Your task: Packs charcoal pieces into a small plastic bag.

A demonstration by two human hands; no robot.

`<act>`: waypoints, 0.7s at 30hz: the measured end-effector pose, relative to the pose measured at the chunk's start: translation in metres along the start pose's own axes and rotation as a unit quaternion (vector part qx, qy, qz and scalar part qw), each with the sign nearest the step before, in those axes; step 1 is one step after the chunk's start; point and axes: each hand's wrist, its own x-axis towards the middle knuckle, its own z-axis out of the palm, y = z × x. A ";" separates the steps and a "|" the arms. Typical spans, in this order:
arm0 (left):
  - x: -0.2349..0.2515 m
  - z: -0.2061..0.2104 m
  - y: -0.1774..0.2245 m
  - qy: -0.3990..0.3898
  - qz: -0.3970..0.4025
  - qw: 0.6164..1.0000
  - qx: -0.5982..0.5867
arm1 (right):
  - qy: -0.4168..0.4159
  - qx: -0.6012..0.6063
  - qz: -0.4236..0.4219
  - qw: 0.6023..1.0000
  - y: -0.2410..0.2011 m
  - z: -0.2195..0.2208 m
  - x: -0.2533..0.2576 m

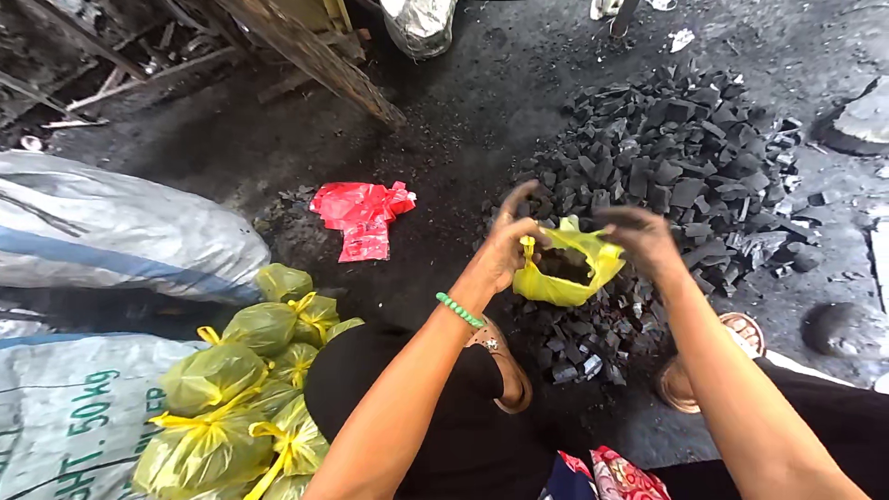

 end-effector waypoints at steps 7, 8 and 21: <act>-0.032 -0.019 0.050 0.027 0.118 0.988 -0.095 | -0.012 -0.363 0.369 0.856 0.121 -0.053 -0.070; -0.032 -0.021 0.051 0.024 0.121 0.988 -0.092 | -0.035 -0.390 0.398 0.830 0.127 -0.041 -0.080; -0.015 -0.014 0.031 0.018 0.050 0.998 -0.026 | 0.099 -0.112 0.354 0.923 0.115 -0.072 -0.045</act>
